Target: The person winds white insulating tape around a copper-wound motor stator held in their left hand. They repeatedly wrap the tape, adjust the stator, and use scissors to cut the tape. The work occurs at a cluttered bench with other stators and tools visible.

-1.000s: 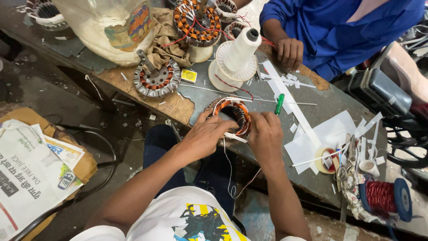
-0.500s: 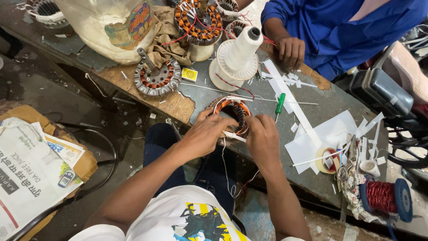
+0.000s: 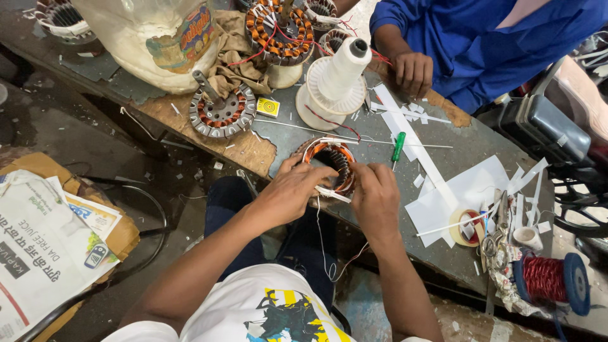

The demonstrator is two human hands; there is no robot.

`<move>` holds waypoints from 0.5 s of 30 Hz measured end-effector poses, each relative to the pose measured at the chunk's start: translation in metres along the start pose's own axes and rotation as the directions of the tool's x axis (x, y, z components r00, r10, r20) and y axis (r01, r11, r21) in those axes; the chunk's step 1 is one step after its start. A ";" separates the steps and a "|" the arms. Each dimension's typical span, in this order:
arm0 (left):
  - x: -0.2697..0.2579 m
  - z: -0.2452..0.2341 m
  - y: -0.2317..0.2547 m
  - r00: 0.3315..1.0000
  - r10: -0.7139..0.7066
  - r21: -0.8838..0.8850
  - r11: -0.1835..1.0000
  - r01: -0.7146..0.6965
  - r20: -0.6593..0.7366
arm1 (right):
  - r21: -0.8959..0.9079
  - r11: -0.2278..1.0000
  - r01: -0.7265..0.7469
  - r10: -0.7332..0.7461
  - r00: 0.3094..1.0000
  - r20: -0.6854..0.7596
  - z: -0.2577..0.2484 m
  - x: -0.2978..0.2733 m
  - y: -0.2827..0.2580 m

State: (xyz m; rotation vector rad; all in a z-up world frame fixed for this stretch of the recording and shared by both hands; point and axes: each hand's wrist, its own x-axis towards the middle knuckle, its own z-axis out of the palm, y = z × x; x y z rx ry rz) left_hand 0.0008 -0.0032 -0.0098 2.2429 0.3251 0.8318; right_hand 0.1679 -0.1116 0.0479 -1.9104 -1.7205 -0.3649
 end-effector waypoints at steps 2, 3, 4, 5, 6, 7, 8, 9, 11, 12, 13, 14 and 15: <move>-0.001 0.001 0.000 1.000 -0.022 0.009 1.000 0.022 0.008 | -0.009 1.000 -0.006 0.006 1.000 0.017 0.001 -0.002 -0.001; -0.002 0.001 0.000 1.000 -0.020 0.008 1.000 0.020 0.006 | -0.016 1.000 -0.007 0.007 0.999 0.042 0.001 -0.003 -0.001; -0.002 0.001 0.000 1.000 -0.018 0.007 1.000 0.018 0.003 | -0.024 1.000 -0.007 0.009 0.998 0.068 0.001 -0.005 -0.001; -0.002 0.000 -0.001 1.000 -0.014 0.006 1.000 0.014 0.001 | -0.011 1.000 0.007 -0.006 0.997 0.081 0.001 -0.005 -0.001; -0.002 0.000 -0.001 1.000 -0.018 0.011 1.000 0.018 0.008 | 0.002 1.000 0.021 -0.021 0.995 0.095 0.001 -0.006 0.000; -0.001 0.001 -0.002 1.000 -0.023 0.015 1.000 0.023 0.017 | 0.015 0.999 0.033 -0.035 0.993 0.109 0.001 -0.007 0.000; -0.001 0.001 -0.002 0.999 -0.028 0.019 0.999 0.028 0.027 | 0.020 0.999 0.045 -0.047 0.991 0.123 0.001 -0.008 0.001; -0.001 0.001 -0.002 1.000 -0.022 0.025 0.999 0.021 0.018 | 0.026 0.998 0.058 -0.061 0.989 0.137 0.001 -0.007 0.001; -0.001 0.001 -0.001 1.000 -0.009 0.036 0.999 0.009 0.001 | 0.070 0.993 0.098 -0.109 0.978 0.180 0.000 -0.006 0.002; -0.001 0.001 0.000 1.000 0.007 0.043 0.999 -0.007 -0.008 | 0.109 0.986 0.125 -0.145 0.967 0.208 -0.002 -0.005 0.003; -0.001 0.001 0.001 1.000 0.023 0.052 0.998 -0.022 -0.019 | 0.150 0.977 0.151 -0.184 0.955 0.233 -0.004 -0.006 0.002; -0.001 0.000 0.002 0.999 0.040 0.061 0.997 -0.038 -0.030 | 0.185 0.974 0.128 -0.170 0.957 0.234 -0.006 -0.007 0.002; 0.000 0.000 0.002 1.000 0.021 0.057 0.998 -0.022 0.017 | 0.221 0.969 0.108 -0.160 0.958 0.237 -0.009 -0.009 0.001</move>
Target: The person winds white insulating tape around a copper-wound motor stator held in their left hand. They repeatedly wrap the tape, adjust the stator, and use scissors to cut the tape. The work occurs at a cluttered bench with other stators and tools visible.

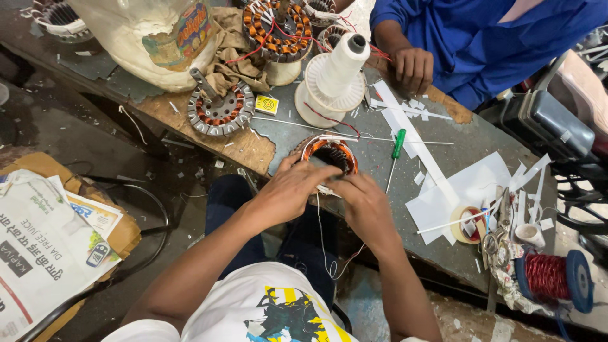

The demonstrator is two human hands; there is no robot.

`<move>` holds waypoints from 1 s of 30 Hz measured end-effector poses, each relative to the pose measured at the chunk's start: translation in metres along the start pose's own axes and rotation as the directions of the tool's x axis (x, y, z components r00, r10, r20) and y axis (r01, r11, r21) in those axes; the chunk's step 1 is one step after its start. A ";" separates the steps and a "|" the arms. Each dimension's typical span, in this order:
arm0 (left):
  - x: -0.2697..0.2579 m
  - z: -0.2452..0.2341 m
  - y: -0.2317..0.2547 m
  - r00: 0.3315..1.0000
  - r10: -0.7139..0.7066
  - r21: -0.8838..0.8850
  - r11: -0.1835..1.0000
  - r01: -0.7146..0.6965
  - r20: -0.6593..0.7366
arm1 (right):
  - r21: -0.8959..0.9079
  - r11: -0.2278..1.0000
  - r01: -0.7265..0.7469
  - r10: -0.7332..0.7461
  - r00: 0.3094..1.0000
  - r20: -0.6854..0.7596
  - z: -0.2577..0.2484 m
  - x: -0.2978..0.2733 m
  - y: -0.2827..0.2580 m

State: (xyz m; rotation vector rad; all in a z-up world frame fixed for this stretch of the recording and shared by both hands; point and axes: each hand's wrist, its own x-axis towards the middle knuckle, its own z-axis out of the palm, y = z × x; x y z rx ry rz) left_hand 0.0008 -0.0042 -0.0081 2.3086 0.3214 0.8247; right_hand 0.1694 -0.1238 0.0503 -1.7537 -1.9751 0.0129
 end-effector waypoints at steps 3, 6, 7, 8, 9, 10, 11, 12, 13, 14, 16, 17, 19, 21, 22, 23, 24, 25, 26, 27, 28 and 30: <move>0.003 -0.003 0.000 0.996 -0.034 -0.017 0.999 0.036 0.086 | 0.045 0.998 0.049 -0.051 0.997 0.058 -0.004 -0.012 -0.005; 0.004 -0.004 0.001 0.995 -0.048 -0.036 0.998 0.052 0.085 | -0.031 0.997 0.073 -0.072 0.997 0.038 0.003 -0.016 -0.006; 0.005 -0.004 0.001 0.993 -0.062 -0.032 0.997 0.065 0.098 | -0.070 0.995 0.066 -0.066 0.998 0.011 0.006 -0.015 -0.005; 0.005 -0.003 0.001 0.990 -0.072 -0.031 0.997 0.076 0.119 | -0.078 0.995 0.064 -0.066 0.998 -0.019 0.010 -0.014 -0.008; 0.004 -0.002 0.001 0.992 -0.069 -0.016 0.997 0.071 0.101 | -0.086 0.994 0.061 -0.066 0.997 -0.050 0.013 -0.013 -0.010; 0.004 -0.001 0.000 0.995 -0.066 0.000 0.998 0.067 0.080 | -0.094 0.994 0.062 -0.070 0.994 -0.080 0.013 -0.013 -0.015; 0.003 0.000 0.000 0.996 -0.063 0.016 0.998 0.062 0.058 | -0.092 0.988 0.122 -0.133 0.982 -0.133 0.010 -0.013 -0.021; 0.002 0.001 0.000 0.997 -0.061 0.012 0.998 0.060 0.056 | -0.093 0.978 0.185 -0.200 0.962 -0.188 0.002 -0.012 -0.024; 0.000 0.001 0.000 0.997 -0.058 0.007 0.998 0.058 0.053 | -0.099 0.964 0.248 -0.265 0.933 -0.242 -0.007 -0.012 -0.028; -0.001 0.002 -0.001 0.997 -0.062 0.005 0.998 0.062 0.043 | 0.216 0.948 0.235 -0.179 0.952 -0.248 -0.019 -0.021 -0.039; 0.000 0.005 -0.006 1.000 -0.012 0.024 1.000 0.012 0.009 | 0.605 0.749 0.270 -0.188 0.962 -0.196 -0.043 -0.043 -0.050; -0.002 0.008 -0.007 1.000 0.009 0.029 1.000 -0.009 -0.001 | 0.693 0.644 0.324 -0.280 0.943 -0.181 -0.057 -0.057 -0.046; -0.004 0.010 -0.010 1.000 0.003 0.015 1.000 -0.003 0.005 | 0.821 0.414 0.393 -0.426 0.881 -0.206 -0.072 -0.089 -0.041; -0.003 0.009 -0.011 1.000 0.012 0.010 1.000 -0.012 -0.004 | 0.720 0.464 0.516 -0.340 0.854 -0.392 -0.055 -0.117 -0.042; -0.003 0.007 -0.010 1.000 0.016 0.015 1.000 -0.015 -0.020 | 0.660 0.489 0.570 -0.308 0.821 -0.481 -0.045 -0.129 -0.042; -0.003 0.006 -0.009 0.999 0.020 0.019 1.000 -0.019 -0.035 | 0.670 0.469 0.575 -0.304 0.817 -0.489 -0.037 -0.142 -0.041; -0.002 0.005 -0.008 0.999 0.037 0.014 0.999 -0.036 -0.040 | 0.686 0.438 0.581 -0.309 0.814 -0.492 -0.030 -0.153 -0.037; -0.001 0.003 -0.008 0.998 0.053 0.009 0.999 -0.053 -0.046 | 0.701 0.406 0.586 -0.314 0.810 -0.494 -0.024 -0.163 -0.035; -0.001 0.002 -0.007 0.996 0.065 0.005 0.998 -0.065 -0.054 | 0.754 0.385 0.532 -0.280 0.846 -0.454 -0.019 -0.172 -0.033; -0.002 0.001 -0.005 0.998 0.043 0.005 0.999 -0.043 -0.051 | 0.803 0.360 0.475 -0.246 0.879 -0.409 -0.016 -0.178 -0.030; -0.001 0.001 -0.004 0.999 0.027 0.002 1.000 -0.027 -0.044 | 0.844 0.338 0.417 -0.211 0.907 -0.363 -0.013 -0.179 -0.027; 0.000 -0.001 -0.004 0.999 -0.002 -0.009 1.000 0.002 -0.041 | 0.854 0.272 0.443 -0.261 0.888 -0.377 -0.012 -0.174 -0.023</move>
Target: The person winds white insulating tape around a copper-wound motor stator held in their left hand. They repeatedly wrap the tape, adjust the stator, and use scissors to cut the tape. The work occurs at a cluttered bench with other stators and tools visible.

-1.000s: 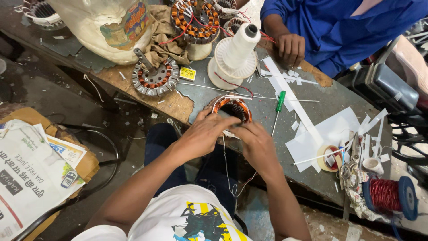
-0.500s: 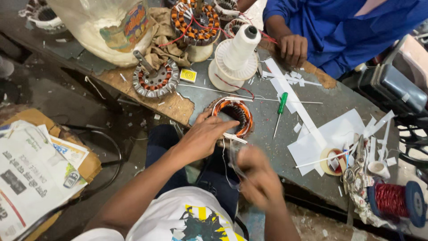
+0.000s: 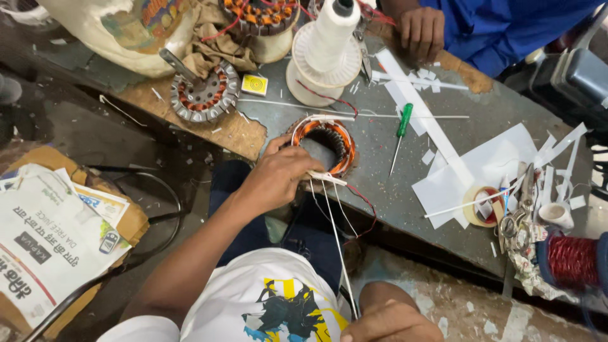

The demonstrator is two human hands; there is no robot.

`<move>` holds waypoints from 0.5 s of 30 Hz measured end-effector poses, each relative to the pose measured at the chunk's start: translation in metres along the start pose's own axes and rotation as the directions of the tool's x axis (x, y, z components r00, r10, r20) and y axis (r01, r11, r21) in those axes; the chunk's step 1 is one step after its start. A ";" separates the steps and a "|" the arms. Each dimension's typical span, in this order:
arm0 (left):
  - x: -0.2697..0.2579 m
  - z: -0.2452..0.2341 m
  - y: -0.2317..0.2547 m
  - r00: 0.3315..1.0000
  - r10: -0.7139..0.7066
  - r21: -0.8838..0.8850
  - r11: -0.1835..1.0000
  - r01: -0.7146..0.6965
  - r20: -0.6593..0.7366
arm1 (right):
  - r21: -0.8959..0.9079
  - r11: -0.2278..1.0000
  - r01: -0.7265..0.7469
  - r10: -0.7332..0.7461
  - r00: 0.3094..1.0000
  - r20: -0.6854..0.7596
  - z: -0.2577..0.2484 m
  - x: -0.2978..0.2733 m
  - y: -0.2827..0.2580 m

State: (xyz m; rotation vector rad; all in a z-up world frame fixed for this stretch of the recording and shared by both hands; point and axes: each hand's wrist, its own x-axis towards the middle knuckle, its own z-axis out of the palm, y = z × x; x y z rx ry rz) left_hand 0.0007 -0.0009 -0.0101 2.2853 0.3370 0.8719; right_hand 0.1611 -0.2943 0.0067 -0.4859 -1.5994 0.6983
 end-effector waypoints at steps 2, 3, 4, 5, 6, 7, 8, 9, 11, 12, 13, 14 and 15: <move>-0.001 0.001 -0.002 1.000 -0.022 -0.024 0.999 0.022 0.001 | 0.056 0.998 0.021 -0.023 0.999 0.023 -0.001 0.009 -0.001; -0.003 0.002 -0.001 0.999 -0.034 -0.021 0.999 0.034 0.007 | 0.080 0.996 0.030 -0.033 0.999 0.029 0.002 0.013 -0.009; -0.002 0.001 -0.002 0.999 -0.034 -0.012 0.999 0.034 0.010 | 0.099 0.994 0.049 -0.053 0.998 0.038 0.002 0.016 -0.011; 0.000 0.001 -0.001 0.999 -0.034 -0.004 0.999 0.034 0.014 | -0.252 0.887 -0.386 0.428 0.894 0.136 0.002 0.017 -0.014; 0.001 0.000 0.000 0.999 -0.040 -0.005 0.999 0.040 0.014 | -0.573 0.505 -0.646 0.813 0.580 0.063 0.003 0.013 -0.017; 0.000 -0.002 0.003 0.999 -0.045 -0.007 0.999 0.046 0.015 | -0.764 -0.019 -0.645 0.977 0.152 -0.152 0.005 0.004 -0.021; 0.003 -0.003 0.004 0.999 -0.046 -0.008 0.999 0.046 0.011 | -0.625 0.236 -0.744 0.899 0.411 -0.150 0.000 -0.009 -0.012; 0.006 -0.004 0.004 0.999 -0.027 -0.015 1.000 0.027 0.025 | -0.509 0.392 -0.767 0.811 0.549 -0.203 -0.003 -0.027 0.005; 0.007 -0.004 0.004 1.000 -0.021 -0.015 1.000 0.021 0.011 | -0.333 0.426 -0.841 0.794 0.524 -0.308 -0.018 -0.075 0.032; 0.005 -0.004 0.003 1.000 -0.016 -0.010 1.000 0.017 0.012 | -0.234 0.392 -0.890 0.825 0.452 -0.339 -0.021 -0.104 0.037; 0.004 -0.004 0.000 1.000 -0.012 -0.006 1.000 0.012 0.014 | -0.168 0.331 -0.929 0.854 0.370 -0.365 -0.021 -0.133 0.035; 0.002 -0.002 -0.003 1.000 0.000 -0.006 1.000 0.000 0.028 | -0.154 0.240 -0.959 0.869 0.283 -0.406 -0.015 -0.159 0.028; 0.000 0.000 -0.002 1.000 -0.009 -0.012 1.000 0.009 0.028 | -0.196 0.101 -0.975 0.874 0.181 -0.451 -0.011 -0.179 0.019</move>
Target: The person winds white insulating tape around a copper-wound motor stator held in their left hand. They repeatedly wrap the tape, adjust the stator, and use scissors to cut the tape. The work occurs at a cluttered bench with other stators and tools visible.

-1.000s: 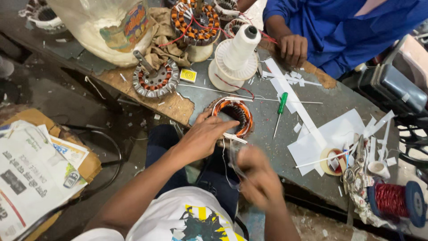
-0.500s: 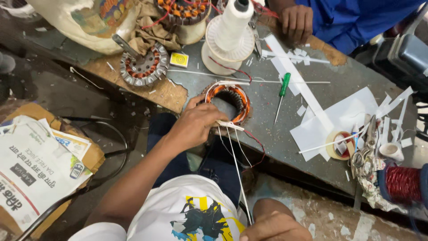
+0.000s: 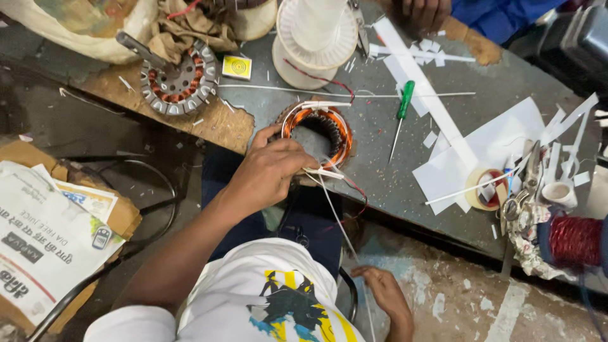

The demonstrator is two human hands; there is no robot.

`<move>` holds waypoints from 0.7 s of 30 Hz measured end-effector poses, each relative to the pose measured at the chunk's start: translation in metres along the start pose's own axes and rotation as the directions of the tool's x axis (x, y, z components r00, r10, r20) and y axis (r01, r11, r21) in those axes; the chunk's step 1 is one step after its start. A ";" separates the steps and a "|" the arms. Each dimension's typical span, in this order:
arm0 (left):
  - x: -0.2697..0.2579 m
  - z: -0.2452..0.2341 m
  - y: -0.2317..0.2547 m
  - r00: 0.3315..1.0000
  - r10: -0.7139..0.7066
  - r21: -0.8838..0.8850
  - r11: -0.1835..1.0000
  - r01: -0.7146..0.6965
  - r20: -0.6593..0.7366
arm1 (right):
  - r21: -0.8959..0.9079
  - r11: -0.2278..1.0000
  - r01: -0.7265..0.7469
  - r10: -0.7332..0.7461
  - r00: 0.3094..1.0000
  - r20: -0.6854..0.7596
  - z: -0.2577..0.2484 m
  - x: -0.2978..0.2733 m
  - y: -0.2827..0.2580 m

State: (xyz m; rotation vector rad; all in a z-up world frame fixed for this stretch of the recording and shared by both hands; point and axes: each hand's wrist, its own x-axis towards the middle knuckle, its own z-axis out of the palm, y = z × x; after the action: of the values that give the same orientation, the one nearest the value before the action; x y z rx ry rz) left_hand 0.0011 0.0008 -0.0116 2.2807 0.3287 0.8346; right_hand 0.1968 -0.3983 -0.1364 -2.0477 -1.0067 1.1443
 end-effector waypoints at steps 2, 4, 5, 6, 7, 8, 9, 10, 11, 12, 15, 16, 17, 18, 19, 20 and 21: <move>0.000 -0.002 0.000 1.000 0.006 0.012 1.000 -0.006 0.002 | -0.143 0.941 -0.305 0.309 0.951 0.005 0.006 -0.009 0.015; 0.002 -0.001 0.001 1.000 -0.001 0.004 1.000 0.001 -0.016 | -0.142 0.736 -0.662 0.676 0.732 0.088 0.004 -0.014 0.001; 0.002 -0.001 0.002 1.000 -0.007 0.005 1.000 0.007 -0.027 | -0.143 0.879 -0.455 0.460 0.888 0.004 0.003 -0.006 -0.014; 0.001 0.000 0.002 1.000 -0.007 0.003 1.000 0.007 -0.018 | -0.164 0.962 -0.219 0.208 0.975 -0.080 0.003 0.001 -0.034; 0.001 0.000 0.002 1.000 -0.007 0.006 1.000 0.007 -0.015 | -0.209 0.977 0.034 -0.067 0.986 -0.155 0.003 0.013 -0.057; 0.000 -0.001 0.002 1.000 -0.006 0.009 1.000 0.006 -0.013 | -0.180 0.976 0.124 -0.167 0.955 -0.245 0.005 0.026 -0.082; 0.000 -0.001 0.002 1.000 -0.004 0.014 1.000 0.004 -0.013 | -0.160 0.964 0.214 -0.257 0.907 -0.334 0.008 0.038 -0.108; -0.001 -0.001 0.001 1.000 -0.002 0.019 1.000 0.003 -0.014 | -0.163 0.935 0.314 -0.353 0.825 -0.441 0.015 0.053 -0.135; 0.000 0.000 0.000 1.000 0.001 0.025 1.000 -0.001 -0.019 | -0.180 0.893 0.412 -0.440 0.719 -0.538 0.021 0.066 -0.161; -0.001 0.000 0.001 1.000 0.016 0.048 0.999 -0.015 -0.012 | -0.205 0.873 0.443 -0.474 0.668 -0.573 0.027 0.072 -0.187; 0.003 -0.002 0.002 0.998 0.056 0.082 0.995 -0.054 -0.014 | -0.312 0.802 0.509 -0.574 0.512 -0.639 0.031 0.092 -0.253; 0.004 -0.002 0.001 0.998 0.058 0.064 0.996 -0.056 -0.023 | -0.359 0.782 0.509 -0.604 0.478 -0.638 0.028 0.098 -0.269; 0.000 -0.002 0.002 0.998 0.054 0.036 0.998 -0.053 -0.024 | -0.401 0.770 0.497 -0.624 0.452 -0.638 0.027 0.100 -0.279; -0.003 -0.001 0.003 0.999 0.036 0.027 0.999 -0.035 -0.031 | -0.469 0.755 0.457 -0.653 0.463 -0.600 0.024 0.102 -0.287; -0.002 -0.001 0.003 0.999 0.027 0.015 1.000 -0.026 -0.035 | -0.536 0.736 0.412 -0.676 0.469 -0.568 0.019 0.107 -0.293; -0.001 -0.001 0.002 0.999 0.018 0.004 1.000 -0.018 -0.037 | -0.600 0.711 0.365 -0.697 0.478 -0.535 0.015 0.112 -0.298; 0.000 0.000 0.002 0.999 0.021 0.005 1.000 -0.021 -0.041 | -0.612 0.703 0.362 -0.702 0.491 -0.515 0.012 0.114 -0.301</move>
State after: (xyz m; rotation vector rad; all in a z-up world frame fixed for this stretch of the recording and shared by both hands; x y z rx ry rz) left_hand 0.0006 -0.0003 -0.0104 2.2772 0.3259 0.8928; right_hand 0.1268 -0.1377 0.0396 -1.9392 -1.3910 -0.2994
